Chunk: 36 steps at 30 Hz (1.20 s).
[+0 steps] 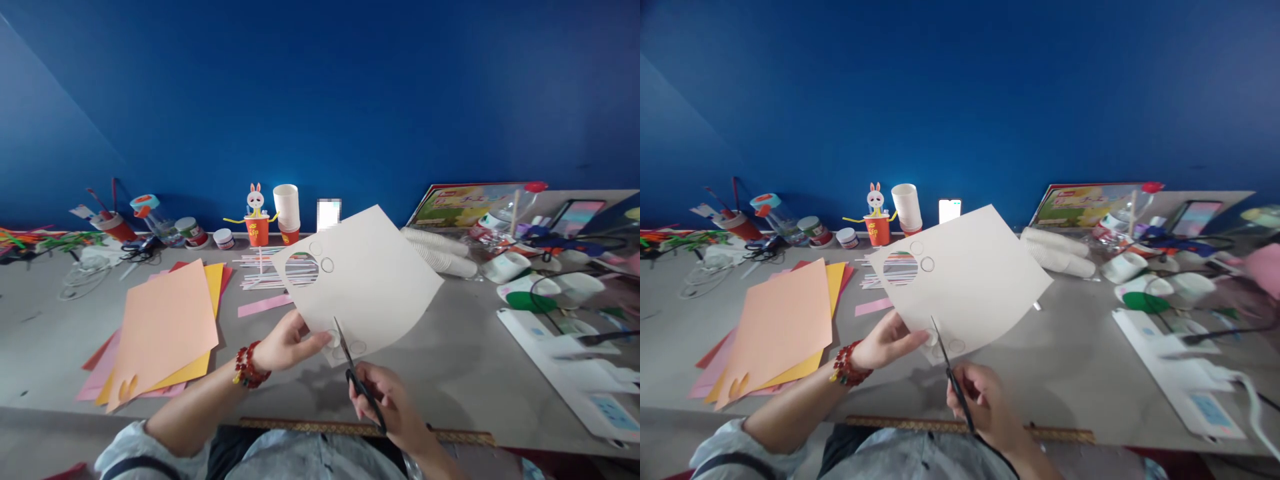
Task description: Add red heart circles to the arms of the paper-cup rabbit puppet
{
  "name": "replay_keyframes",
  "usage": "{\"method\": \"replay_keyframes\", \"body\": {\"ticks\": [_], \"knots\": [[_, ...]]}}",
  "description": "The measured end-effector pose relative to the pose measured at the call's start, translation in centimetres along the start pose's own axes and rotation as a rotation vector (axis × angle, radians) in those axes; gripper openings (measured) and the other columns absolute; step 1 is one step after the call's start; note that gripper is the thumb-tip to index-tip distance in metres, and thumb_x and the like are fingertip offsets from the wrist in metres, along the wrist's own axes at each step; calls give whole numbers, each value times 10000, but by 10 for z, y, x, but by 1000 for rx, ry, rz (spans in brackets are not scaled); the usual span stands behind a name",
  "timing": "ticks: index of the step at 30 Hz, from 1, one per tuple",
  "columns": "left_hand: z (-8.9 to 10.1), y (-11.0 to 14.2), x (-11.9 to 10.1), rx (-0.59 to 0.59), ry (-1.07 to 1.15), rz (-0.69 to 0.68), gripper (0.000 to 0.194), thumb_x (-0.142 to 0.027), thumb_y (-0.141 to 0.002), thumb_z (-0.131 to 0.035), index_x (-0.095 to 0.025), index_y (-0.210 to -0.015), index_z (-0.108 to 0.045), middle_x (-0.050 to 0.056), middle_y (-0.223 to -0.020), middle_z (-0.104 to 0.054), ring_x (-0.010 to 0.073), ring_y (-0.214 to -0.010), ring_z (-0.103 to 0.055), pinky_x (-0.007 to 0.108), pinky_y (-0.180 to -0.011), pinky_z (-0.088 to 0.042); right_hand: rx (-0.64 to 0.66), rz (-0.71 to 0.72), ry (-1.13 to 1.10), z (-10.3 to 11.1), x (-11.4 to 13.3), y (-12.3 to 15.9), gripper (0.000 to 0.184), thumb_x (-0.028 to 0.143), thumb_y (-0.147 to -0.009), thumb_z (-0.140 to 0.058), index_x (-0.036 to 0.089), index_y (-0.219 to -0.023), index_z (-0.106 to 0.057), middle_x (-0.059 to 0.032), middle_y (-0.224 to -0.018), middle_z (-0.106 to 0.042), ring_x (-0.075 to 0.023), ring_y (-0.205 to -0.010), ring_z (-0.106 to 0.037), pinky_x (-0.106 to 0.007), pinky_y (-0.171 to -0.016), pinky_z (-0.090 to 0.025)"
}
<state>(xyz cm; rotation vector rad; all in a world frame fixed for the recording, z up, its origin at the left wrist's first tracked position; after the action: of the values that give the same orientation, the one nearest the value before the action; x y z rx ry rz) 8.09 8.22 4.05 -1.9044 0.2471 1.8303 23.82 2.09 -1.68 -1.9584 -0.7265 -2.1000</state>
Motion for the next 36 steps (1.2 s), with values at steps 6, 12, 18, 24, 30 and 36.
{"method": "replay_keyframes", "body": {"ticks": [6,12,18,24,30,36], "knots": [[-1,-4,-6,55,-45,-8,307,-339,-911,-644,-120,-1126,-636,137,-1091,-719,230,-951,-680,333,-842,-560,1,-4,-31,0,2,-3,668,841,-677,-604,179,-699,-513,22,-573,-504,-99,-513,-442,-223,-503,-346],[-1,-7,-11,88,-31,-1,293,-348,-910,-645,-107,-1077,-649,142,-1049,-729,227,-897,-686,351,-826,-565,10,52,0,4,-3,-4,654,827,-719,-577,174,-712,-535,18,-562,-513,-107,-506,-457,-222,-496,-332],[0,-8,-7,86,72,8,330,-302,-894,-678,-118,-1161,-615,150,-1170,-695,233,-986,-671,331,-832,-560,-6,35,-33,5,-5,-4,618,788,-725,-609,176,-689,-535,29,-561,-484,-100,-490,-445,-218,-485,-347],[3,-8,-1,29,180,-10,392,-285,-898,-680,-151,-1253,-582,132,-1201,-672,246,-1069,-647,349,-903,-544,-14,64,-24,6,1,-3,616,784,-744,-595,174,-677,-537,27,-543,-478,-100,-493,-421,-221,-486,-322],[1,-9,-2,23,236,-6,385,-278,-893,-686,-179,-1253,-591,117,-1187,-672,247,-1047,-652,350,-889,-542,-8,59,-17,5,2,-1,626,797,-734,-589,178,-664,-534,28,-535,-469,-100,-487,-407,-227,-478,-300],[-1,-14,-7,91,240,40,443,-285,-894,-684,-184,-1301,-543,104,-1107,-685,230,-985,-657,327,-831,-543,11,51,-30,5,1,-2,576,735,-768,-604,175,-655,-534,22,-548,-468,-103,-499,-407,-231,-486,-310]]}}
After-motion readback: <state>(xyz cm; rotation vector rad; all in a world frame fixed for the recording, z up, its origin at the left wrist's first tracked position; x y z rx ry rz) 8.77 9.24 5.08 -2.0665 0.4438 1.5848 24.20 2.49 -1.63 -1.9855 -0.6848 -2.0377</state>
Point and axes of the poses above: each hand's wrist, its own y-axis away from the middle knuckle, its own z-axis out of the back of the hand, x = y × z, the point moved 7 cm from there along -y, towards the middle knuckle
